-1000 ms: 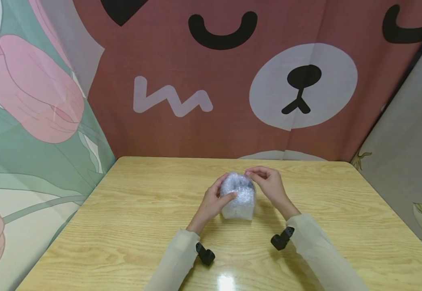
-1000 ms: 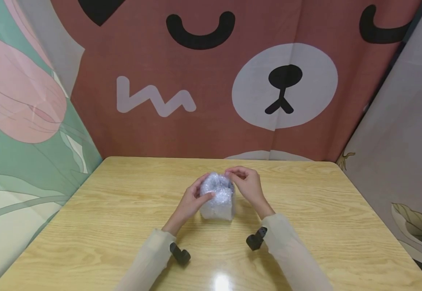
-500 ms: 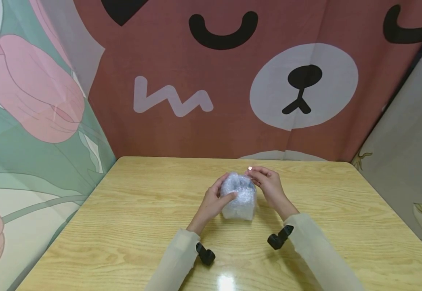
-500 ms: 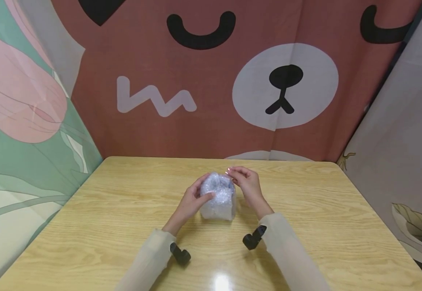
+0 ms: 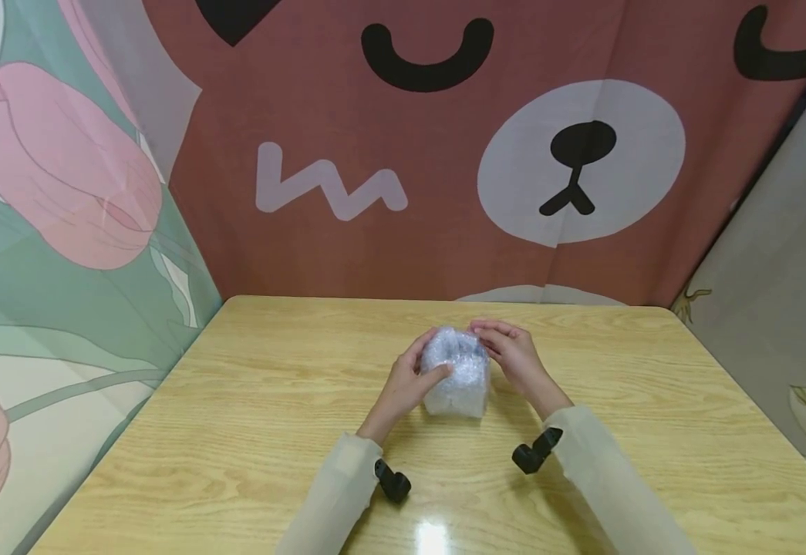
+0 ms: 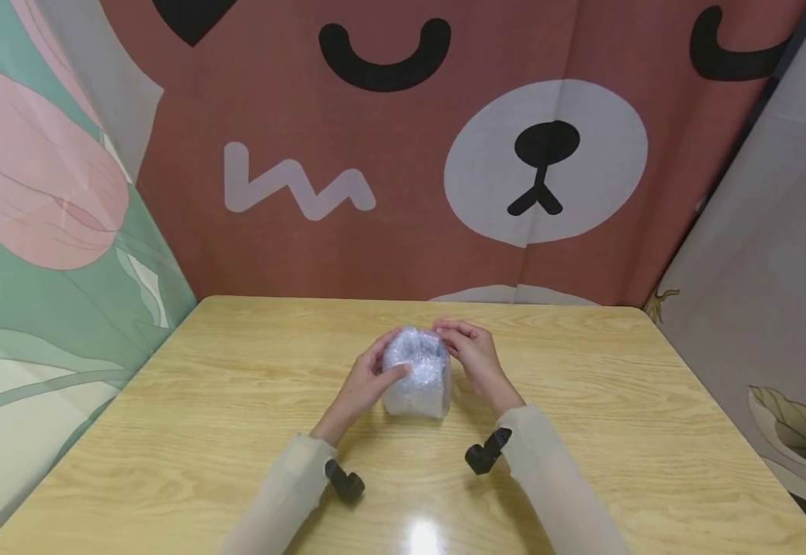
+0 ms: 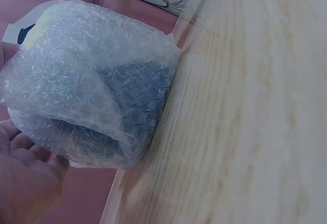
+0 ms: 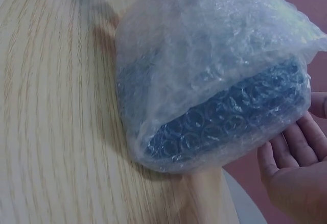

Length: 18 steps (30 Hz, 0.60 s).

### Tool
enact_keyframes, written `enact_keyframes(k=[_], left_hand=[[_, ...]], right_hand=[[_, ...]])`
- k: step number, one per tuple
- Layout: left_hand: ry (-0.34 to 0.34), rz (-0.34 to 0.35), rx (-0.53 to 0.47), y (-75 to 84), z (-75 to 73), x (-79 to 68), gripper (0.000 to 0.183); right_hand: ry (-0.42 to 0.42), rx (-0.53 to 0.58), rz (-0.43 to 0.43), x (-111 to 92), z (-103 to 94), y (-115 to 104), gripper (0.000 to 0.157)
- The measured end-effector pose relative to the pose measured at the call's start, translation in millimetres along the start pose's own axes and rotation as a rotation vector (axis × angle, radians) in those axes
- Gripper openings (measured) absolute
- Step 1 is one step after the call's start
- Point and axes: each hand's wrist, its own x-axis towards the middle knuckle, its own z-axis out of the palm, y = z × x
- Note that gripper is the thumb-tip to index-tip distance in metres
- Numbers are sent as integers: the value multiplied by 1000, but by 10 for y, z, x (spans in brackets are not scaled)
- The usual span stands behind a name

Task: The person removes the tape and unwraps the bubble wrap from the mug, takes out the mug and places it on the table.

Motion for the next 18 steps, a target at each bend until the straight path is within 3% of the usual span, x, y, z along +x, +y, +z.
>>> enact_keyframes(k=[7,18], left_hand=[[29,-17,12,-264,40,122,65],[-6,-31,28,-190,4,101,65]], right_hand=[[-27,-54,-7,-7,-56,-5,38],[-19,-170,13,-74,-177,-36,40]])
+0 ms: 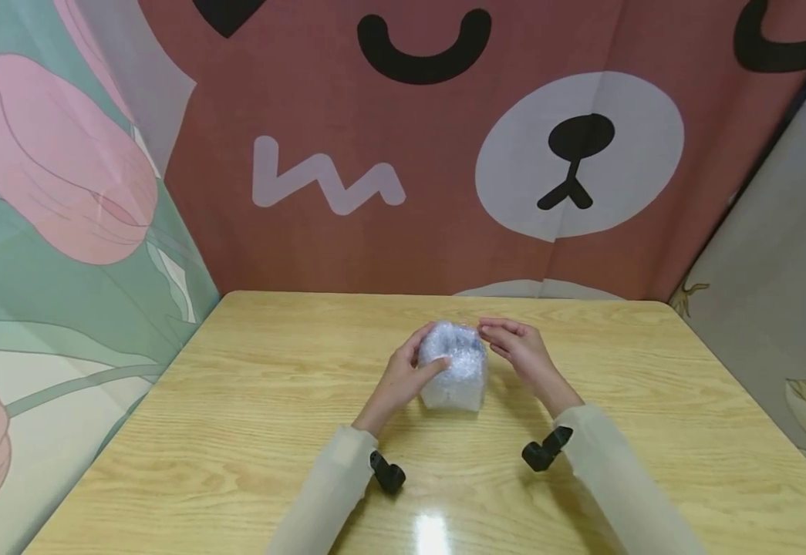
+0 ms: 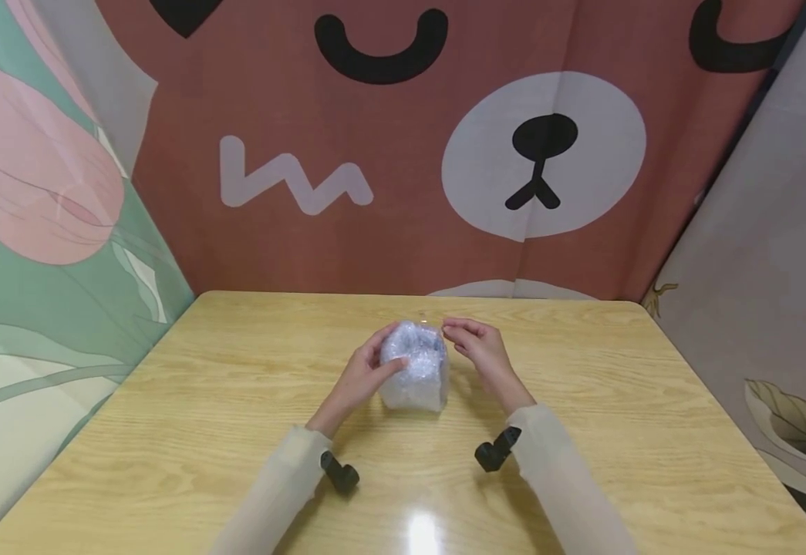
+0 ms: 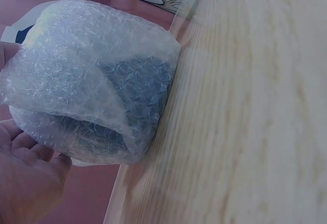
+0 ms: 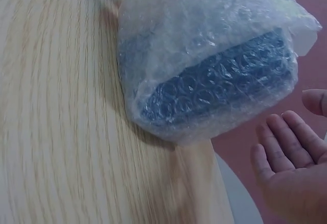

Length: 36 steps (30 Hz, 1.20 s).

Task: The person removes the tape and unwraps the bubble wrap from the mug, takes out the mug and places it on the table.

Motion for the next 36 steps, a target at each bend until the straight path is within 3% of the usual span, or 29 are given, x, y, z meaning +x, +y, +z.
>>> enact_keyframes(k=[3,8,15,20,27,36], left_hand=[[-1,0,6,31,-12,-11,65],[11,12,14,-69,-7,3,65],[8,30,17,-88,-16,11,64],[6,30,18,-78,-21,12,65],[2,34,2,-86,-24,23,66],[-1,22,3,-93,-12,30,65]], right_hand=[[-5,-57,-6,-17,-24,-10,41],[-14,-138,-10,-73,-61,-43,46],[12,-186,-20,-203,-86,-135,50],[-11,-208,-21,-292,-66,-203,46],[-68,-335,-60,-386,-2,-287,37],[-116,-337,13,-444,36,-338,41]])
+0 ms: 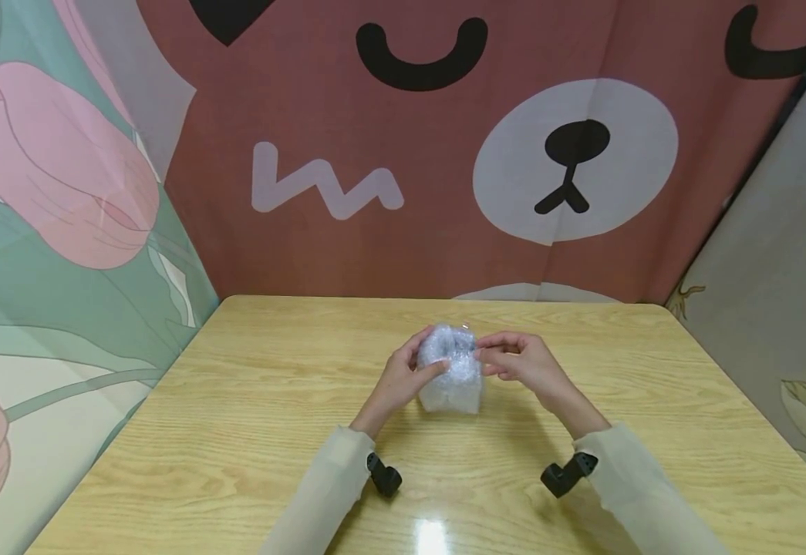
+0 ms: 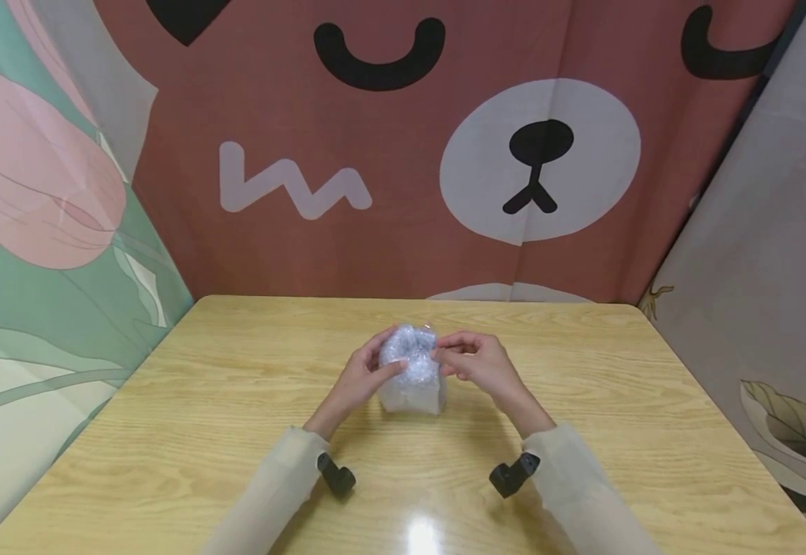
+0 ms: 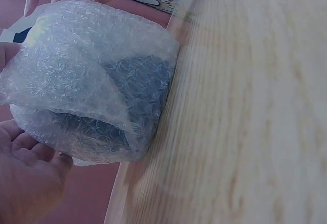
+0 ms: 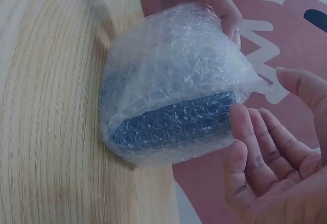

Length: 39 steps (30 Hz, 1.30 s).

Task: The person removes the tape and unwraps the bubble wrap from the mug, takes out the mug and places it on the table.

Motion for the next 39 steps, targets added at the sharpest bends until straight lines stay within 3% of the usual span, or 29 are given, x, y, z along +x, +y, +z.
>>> enact_keyframes(k=[23,29,32,37,39], left_hand=[[-31,27,-2,30,7,-10,65],[-52,3,-29,46,6,-11,66],[-73,-12,-27,146,-15,-50,67],[-94,-22,-10,145,-56,-35,70],[-91,-22,-2,58,-63,-2,71]], right_hand=[[58,-96,-12,-17,127,13,33],[63,-106,-13,-21,128,10,31],[60,-103,-11,-19,139,10,30],[56,-90,-7,-16,157,-14,27],[52,-91,-11,-15,156,-22,27]])
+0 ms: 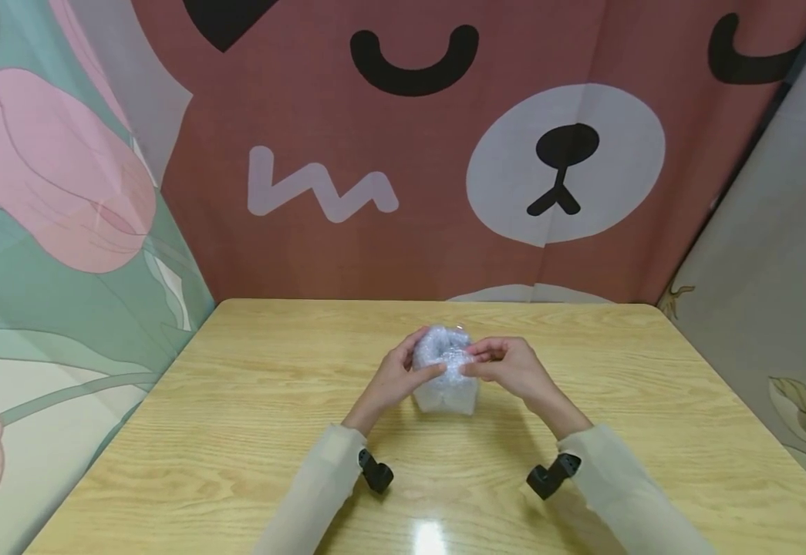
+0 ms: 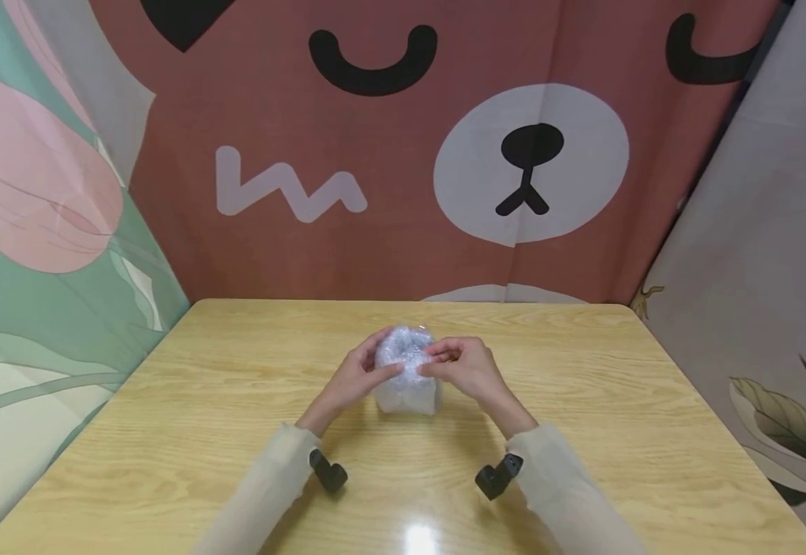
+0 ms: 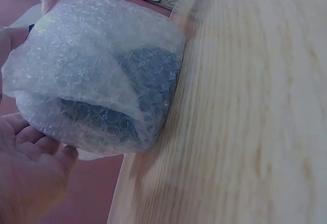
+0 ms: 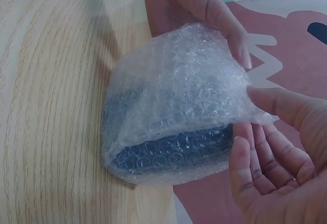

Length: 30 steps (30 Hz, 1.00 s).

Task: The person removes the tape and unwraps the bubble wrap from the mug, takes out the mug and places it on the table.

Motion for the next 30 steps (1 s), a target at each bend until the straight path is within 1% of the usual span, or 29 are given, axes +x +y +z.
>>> enact_keyframes(k=[4,6,11,16,18,22,25,30], left_hand=[[5,1,6,0,-13,-1,69],[4,15,-3,-8,-16,2,67],[6,55,-23,-12,-20,3,55],[9,69,-4,4,-39,2,48],[-2,66,-11,32,-54,-4,47],[-42,64,-23,202,-83,-74,48],[-63,58,-12,302,-96,-122,48],[-59,61,-13,311,-96,-128,49]], right_hand=[[-7,1,-9,-3,-8,3,27],[-10,2,-14,-6,-10,6,27],[-12,0,-37,-14,-11,18,26],[-12,-1,-58,-22,-17,35,26],[-11,4,-65,-25,-16,40,26],[-6,-1,-87,-35,-14,37,27],[7,-25,-110,-47,-14,26,27],[45,-102,-163,-70,-14,10,26]])
